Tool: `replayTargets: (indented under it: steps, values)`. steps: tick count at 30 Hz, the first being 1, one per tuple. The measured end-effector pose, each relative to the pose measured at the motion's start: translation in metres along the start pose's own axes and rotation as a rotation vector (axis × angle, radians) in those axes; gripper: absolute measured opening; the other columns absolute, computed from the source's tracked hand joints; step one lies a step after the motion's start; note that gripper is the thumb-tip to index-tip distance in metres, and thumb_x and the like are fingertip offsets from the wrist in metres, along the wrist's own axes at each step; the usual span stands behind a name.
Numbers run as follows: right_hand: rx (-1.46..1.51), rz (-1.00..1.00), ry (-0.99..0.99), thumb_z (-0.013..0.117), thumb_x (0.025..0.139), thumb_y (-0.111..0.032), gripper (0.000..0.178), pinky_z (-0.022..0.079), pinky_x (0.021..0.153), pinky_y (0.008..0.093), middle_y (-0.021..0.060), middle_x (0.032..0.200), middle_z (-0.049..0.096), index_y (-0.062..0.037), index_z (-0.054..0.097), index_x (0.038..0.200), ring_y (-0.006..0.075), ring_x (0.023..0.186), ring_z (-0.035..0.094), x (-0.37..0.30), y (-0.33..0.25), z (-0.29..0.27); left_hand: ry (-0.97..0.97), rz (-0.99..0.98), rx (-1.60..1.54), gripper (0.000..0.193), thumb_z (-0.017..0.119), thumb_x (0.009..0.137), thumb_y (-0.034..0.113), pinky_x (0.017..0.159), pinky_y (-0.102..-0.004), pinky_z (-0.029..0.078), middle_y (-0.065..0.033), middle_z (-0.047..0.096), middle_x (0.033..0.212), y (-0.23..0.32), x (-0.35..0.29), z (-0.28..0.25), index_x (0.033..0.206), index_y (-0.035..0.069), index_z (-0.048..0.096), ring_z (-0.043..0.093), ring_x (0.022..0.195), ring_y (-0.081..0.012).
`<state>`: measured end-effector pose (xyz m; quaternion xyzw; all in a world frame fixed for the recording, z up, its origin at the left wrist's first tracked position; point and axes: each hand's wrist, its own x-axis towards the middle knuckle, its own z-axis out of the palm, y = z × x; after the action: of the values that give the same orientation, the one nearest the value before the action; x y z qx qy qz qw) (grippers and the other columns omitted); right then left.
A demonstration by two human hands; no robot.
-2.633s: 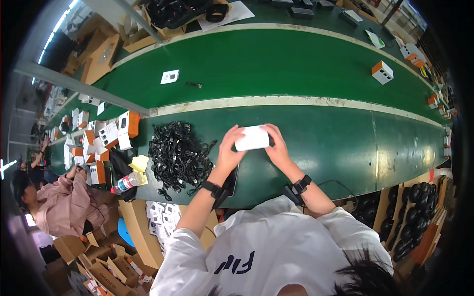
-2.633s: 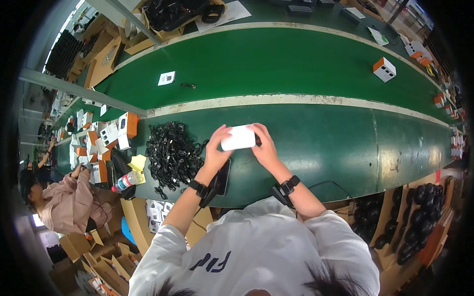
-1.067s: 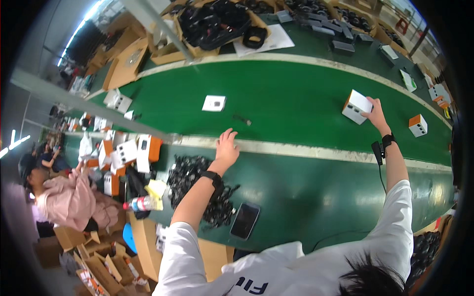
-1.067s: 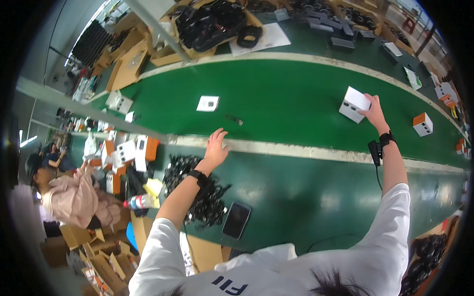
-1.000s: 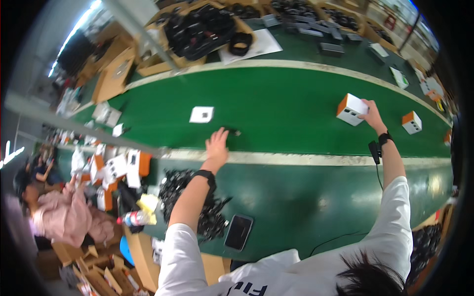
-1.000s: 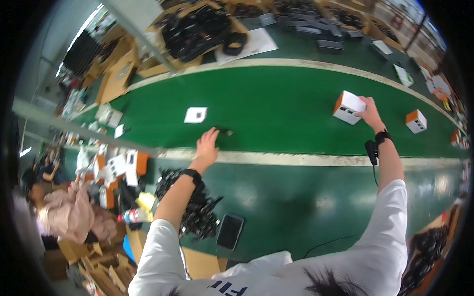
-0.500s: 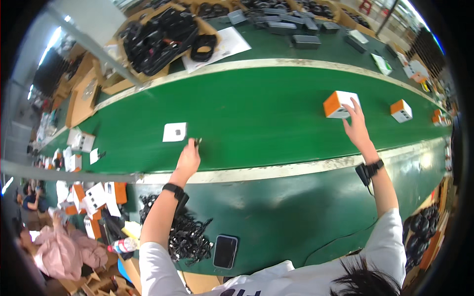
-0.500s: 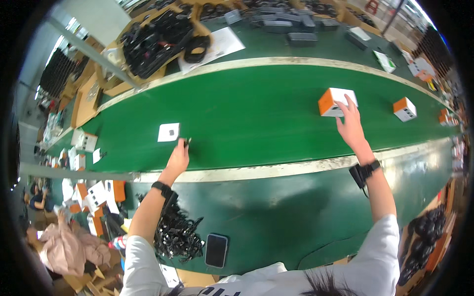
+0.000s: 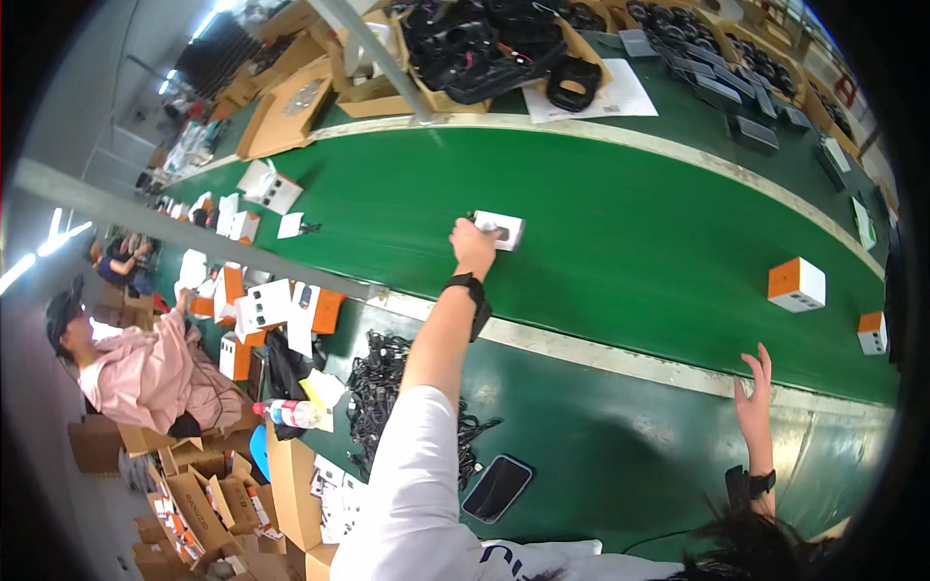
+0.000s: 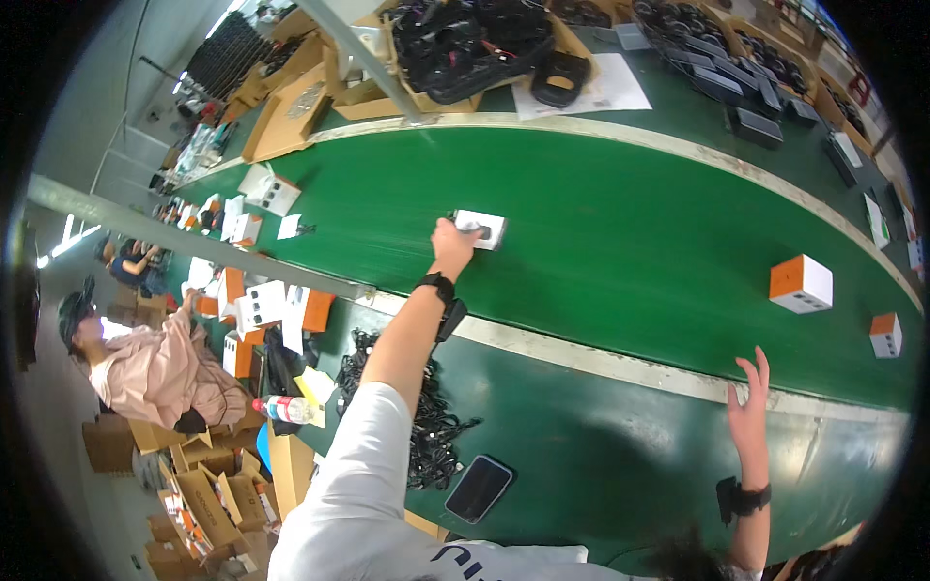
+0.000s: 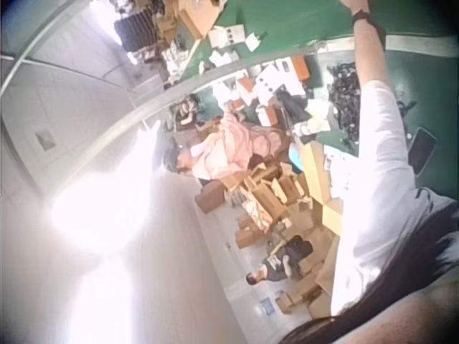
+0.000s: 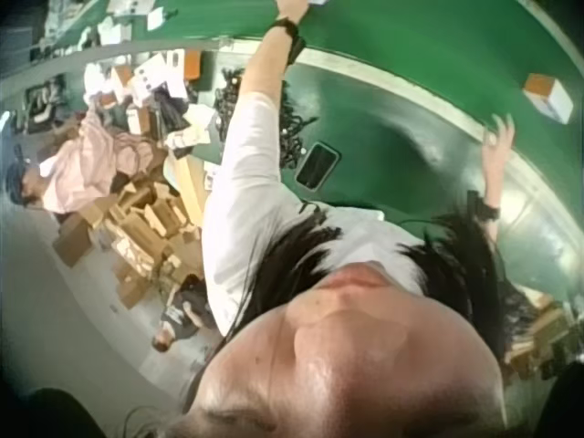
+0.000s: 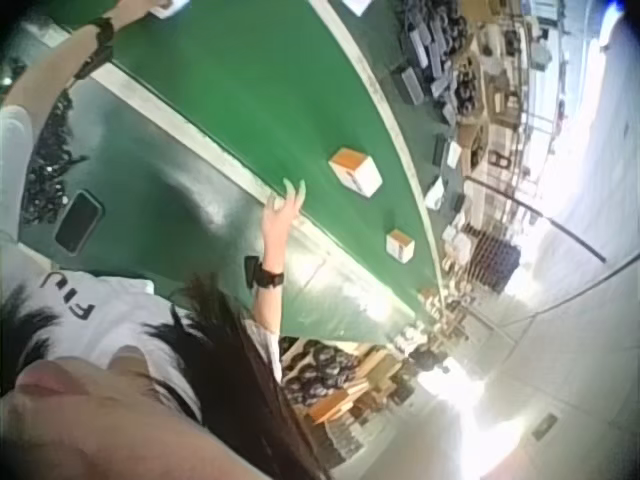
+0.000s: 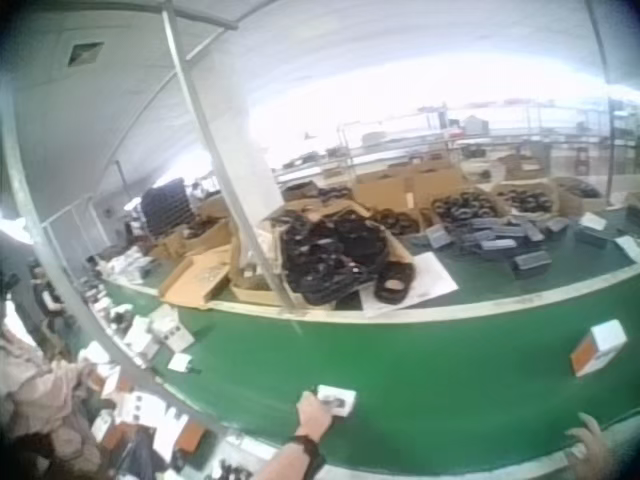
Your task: Packing small black components and cords into cardboard product boxes on an assembly line.
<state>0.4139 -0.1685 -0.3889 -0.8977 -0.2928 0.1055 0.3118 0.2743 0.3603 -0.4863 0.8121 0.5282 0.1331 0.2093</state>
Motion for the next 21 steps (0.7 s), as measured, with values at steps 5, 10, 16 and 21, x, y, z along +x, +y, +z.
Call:
replayTargets:
  steps: [5,10,16,21]
  values:
    - [0.073,-0.002,-0.081,0.053,0.075,0.009,0.042,0.026,0.104,0.0382,0.0134,0.14,0.027,-0.006,0.048,0.114,0.0323,0.126,0.032,-0.006,-0.014,0.027,0.178,-0.074,-0.417,0.049,0.084,0.048,0.015,0.069,-0.0339,0.051,-0.0146,0.062,0.08,-0.015,-0.005,0.004,0.083,-0.003,0.055,0.063,0.075,-0.0266]
    - [0.041,-0.043,-0.141,0.052,0.079,0.006,0.038,0.026,0.103,0.0376,0.0127,0.14,0.028,-0.0062,0.048,0.114,0.0297,0.125,0.034,-0.009,-0.012,0.037,-0.208,-0.098,-0.572,0.043,0.081,0.057,0.016,0.058,-0.0288,0.043,-0.001,0.051,0.069,-0.008,-0.067,-0.077,0.068,0.009,0.04,0.048,0.064,-0.0113]
    - [0.054,-0.066,-0.129,0.052,0.082,0.003,0.036,0.028,0.101,0.0394,0.0115,0.139,0.031,-0.0068,0.048,0.116,0.0284,0.125,0.035,-0.028,-0.018,0.025,-0.525,-0.112,-0.228,0.044,0.078,0.062,0.031,0.058,-0.0301,0.038,-0.0003,0.046,0.068,-0.128,-0.218,-0.276,0.074,0.004,0.046,0.042,0.067,-0.0115]
    - [0.039,-0.129,-0.225,0.051,0.083,0.003,0.036,0.03,0.099,0.0422,0.0113,0.139,0.031,-0.0076,0.048,0.117,0.0284,0.125,0.034,-0.04,-0.033,0.045,-0.309,-0.768,-0.129,0.046,0.081,0.056,0.03,0.066,-0.0314,0.048,-0.0038,0.05,0.065,-0.312,-0.399,-0.355,0.063,0.005,0.044,0.054,0.064,-0.016]
